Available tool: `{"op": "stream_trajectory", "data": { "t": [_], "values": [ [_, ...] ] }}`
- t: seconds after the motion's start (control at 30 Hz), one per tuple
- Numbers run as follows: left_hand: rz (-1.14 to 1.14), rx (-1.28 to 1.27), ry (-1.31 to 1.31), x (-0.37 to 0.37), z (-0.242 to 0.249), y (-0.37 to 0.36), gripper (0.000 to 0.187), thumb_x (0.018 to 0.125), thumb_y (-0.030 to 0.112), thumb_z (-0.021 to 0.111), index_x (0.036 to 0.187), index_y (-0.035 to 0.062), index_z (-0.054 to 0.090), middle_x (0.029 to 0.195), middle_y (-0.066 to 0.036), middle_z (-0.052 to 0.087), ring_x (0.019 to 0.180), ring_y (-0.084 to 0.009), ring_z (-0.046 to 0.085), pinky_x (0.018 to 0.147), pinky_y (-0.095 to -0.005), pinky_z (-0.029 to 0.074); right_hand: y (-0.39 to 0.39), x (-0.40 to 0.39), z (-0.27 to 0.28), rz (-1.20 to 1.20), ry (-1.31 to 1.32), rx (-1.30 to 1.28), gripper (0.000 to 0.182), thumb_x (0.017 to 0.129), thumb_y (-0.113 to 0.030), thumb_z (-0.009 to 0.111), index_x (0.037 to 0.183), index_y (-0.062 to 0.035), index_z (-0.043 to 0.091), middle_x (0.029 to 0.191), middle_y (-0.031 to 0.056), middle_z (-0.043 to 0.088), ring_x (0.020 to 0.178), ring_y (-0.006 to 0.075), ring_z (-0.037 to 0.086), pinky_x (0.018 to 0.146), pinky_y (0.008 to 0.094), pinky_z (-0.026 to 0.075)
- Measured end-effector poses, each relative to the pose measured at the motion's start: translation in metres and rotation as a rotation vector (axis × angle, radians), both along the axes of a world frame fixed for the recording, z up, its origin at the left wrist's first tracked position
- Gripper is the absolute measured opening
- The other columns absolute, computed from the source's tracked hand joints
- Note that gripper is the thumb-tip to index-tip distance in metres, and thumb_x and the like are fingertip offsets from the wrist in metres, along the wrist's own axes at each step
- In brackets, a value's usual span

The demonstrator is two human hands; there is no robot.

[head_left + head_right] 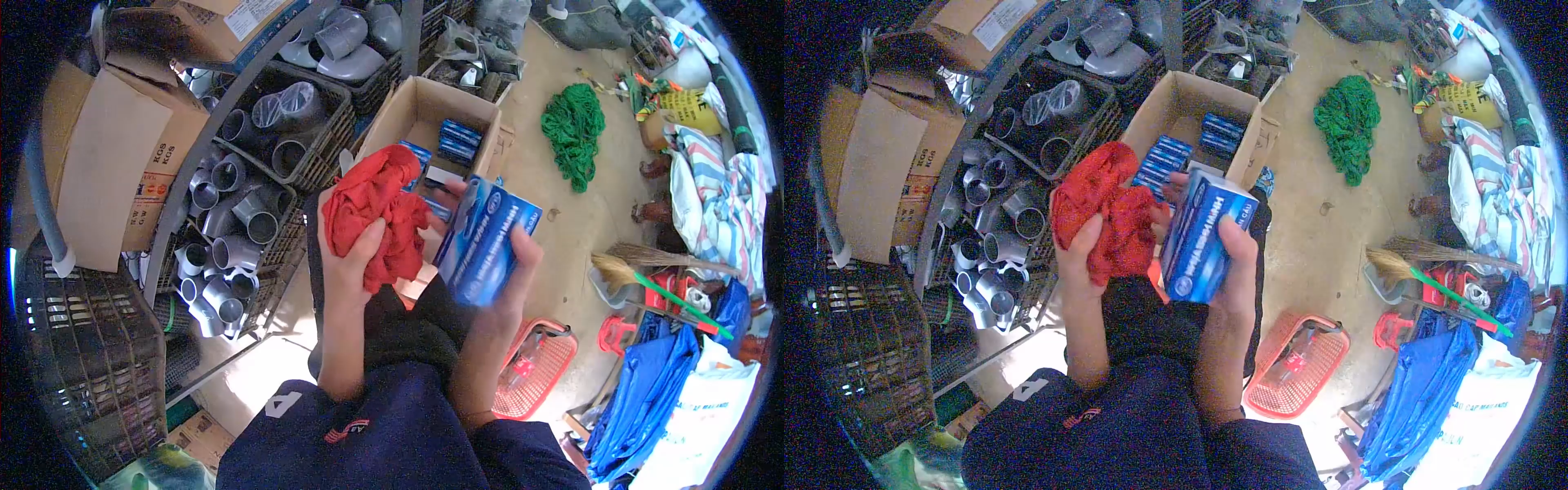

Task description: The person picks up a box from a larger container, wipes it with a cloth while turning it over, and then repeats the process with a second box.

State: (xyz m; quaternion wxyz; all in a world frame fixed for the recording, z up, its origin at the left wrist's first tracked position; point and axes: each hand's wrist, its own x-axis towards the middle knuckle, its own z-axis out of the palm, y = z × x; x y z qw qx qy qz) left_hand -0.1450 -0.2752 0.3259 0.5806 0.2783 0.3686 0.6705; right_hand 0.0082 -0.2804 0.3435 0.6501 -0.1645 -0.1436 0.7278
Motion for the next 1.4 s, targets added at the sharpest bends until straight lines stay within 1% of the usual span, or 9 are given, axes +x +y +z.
{"op": "stream_trajectory", "data": {
  "t": [0.1, 0.27, 0.53, 0.73, 0.93, 1.03, 1.07, 1.23, 1.4],
  "values": [
    [-0.085, 0.157, 0.181, -0.01, 0.006, -0.01, 0.063, 0.067, 0.01, 0.068, 0.121, 0.0, 0.039, 0.12, -0.014, 0.048, 0.11, -0.0213, 0.049, 0.095, -0.0347, 0.038, -0.004, 0.01, -0.002, -0.019, -0.351, -0.101, 0.055, 0.079, -0.015, 0.06, 0.128, -0.0025, 0.038, 0.109, 0.012, 0.056, 0.103, 0.0237, 0.056, 0.09, 0.0353, 0.046],
    [-0.024, 0.35, 0.272, 0.003, 0.019, -0.006, 0.063, 0.063, 0.013, 0.067, 0.119, -0.0019, 0.041, 0.123, -0.02, 0.046, 0.114, -0.0272, 0.047, 0.101, -0.0374, 0.031, -0.013, 0.006, 0.002, 0.009, -0.906, 0.127, 0.079, 0.068, -0.024, 0.074, 0.13, 0.0043, 0.033, 0.118, 0.0121, 0.051, 0.11, 0.0173, 0.047, 0.096, 0.0301, 0.034],
    [-0.242, 0.406, 0.509, -0.016, 0.026, -0.015, 0.059, 0.061, 0.014, 0.068, 0.111, -0.0031, 0.044, 0.12, -0.02, 0.049, 0.111, -0.0259, 0.049, 0.097, -0.0362, 0.034, -0.012, -0.004, 0.019, 0.027, -0.683, -0.089, 0.089, 0.066, -0.023, 0.075, 0.134, 0.0081, 0.026, 0.125, 0.0149, 0.046, 0.117, 0.0194, 0.043, 0.099, 0.0298, 0.031],
    [-0.108, 0.239, 0.184, -0.011, 0.026, -0.019, 0.059, 0.059, 0.01, 0.068, 0.111, -0.0036, 0.044, 0.115, -0.017, 0.052, 0.106, -0.0227, 0.051, 0.094, -0.0332, 0.036, -0.015, 0.01, 0.018, 0.224, -0.847, 0.172, 0.088, 0.066, -0.022, 0.075, 0.133, 0.0096, 0.028, 0.125, 0.0143, 0.046, 0.113, 0.0196, 0.046, 0.097, 0.031, 0.034],
    [-0.258, 0.366, 0.41, -0.018, 0.031, -0.02, 0.056, 0.058, 0.01, 0.07, 0.108, -0.0029, 0.046, 0.109, -0.014, 0.052, 0.099, -0.0187, 0.052, 0.089, -0.0302, 0.039, -0.012, -0.008, 0.0, -0.146, -0.841, 0.004, 0.079, 0.073, -0.024, 0.07, 0.133, 0.0061, 0.029, 0.122, 0.0135, 0.048, 0.111, 0.0187, 0.047, 0.096, 0.0301, 0.035],
    [-0.389, 0.291, 0.436, -0.021, 0.04, -0.021, 0.055, 0.058, 0.01, 0.071, 0.107, -0.0009, 0.047, 0.111, -0.013, 0.052, 0.101, -0.0182, 0.051, 0.089, -0.0305, 0.039, -0.011, -0.013, 0.011, -0.35, -0.514, -0.05, 0.059, 0.079, -0.027, 0.062, 0.126, 0.0007, 0.039, 0.107, 0.0104, 0.056, 0.093, 0.0182, 0.057, 0.08, 0.0295, 0.047],
    [-0.457, 0.268, 0.488, -0.023, 0.04, -0.02, 0.055, 0.059, 0.009, 0.071, 0.107, -0.0001, 0.047, 0.111, -0.012, 0.052, 0.101, -0.018, 0.051, 0.09, -0.0305, 0.039, -0.013, -0.01, 0.006, -0.392, -0.572, -0.081, 0.065, 0.082, -0.044, 0.055, 0.127, 0.0006, 0.039, 0.117, 0.0133, 0.053, 0.103, 0.0238, 0.055, 0.091, 0.0371, 0.044],
    [-0.469, 0.215, 0.354, -0.014, 0.031, -0.019, 0.057, 0.059, 0.009, 0.072, 0.109, 0.0005, 0.047, 0.11, -0.011, 0.052, 0.102, -0.0179, 0.05, 0.091, -0.0301, 0.038, -0.021, -0.009, -0.009, -0.445, -0.296, 0.068, 0.065, 0.085, -0.047, 0.051, 0.126, 0.0022, 0.041, 0.118, 0.0147, 0.053, 0.106, 0.0257, 0.055, 0.091, 0.0385, 0.044],
    [-0.433, 0.172, 0.19, -0.016, 0.028, -0.019, 0.064, 0.056, 0.011, 0.071, 0.113, -0.0013, 0.045, 0.112, -0.012, 0.05, 0.105, -0.0191, 0.05, 0.093, -0.032, 0.036, -0.014, -0.006, -0.01, -0.379, -0.513, -0.041, 0.07, 0.082, -0.047, 0.056, 0.127, 0.0019, 0.038, 0.121, 0.0141, 0.051, 0.109, 0.0262, 0.053, 0.095, 0.0399, 0.041]
  ]
}}
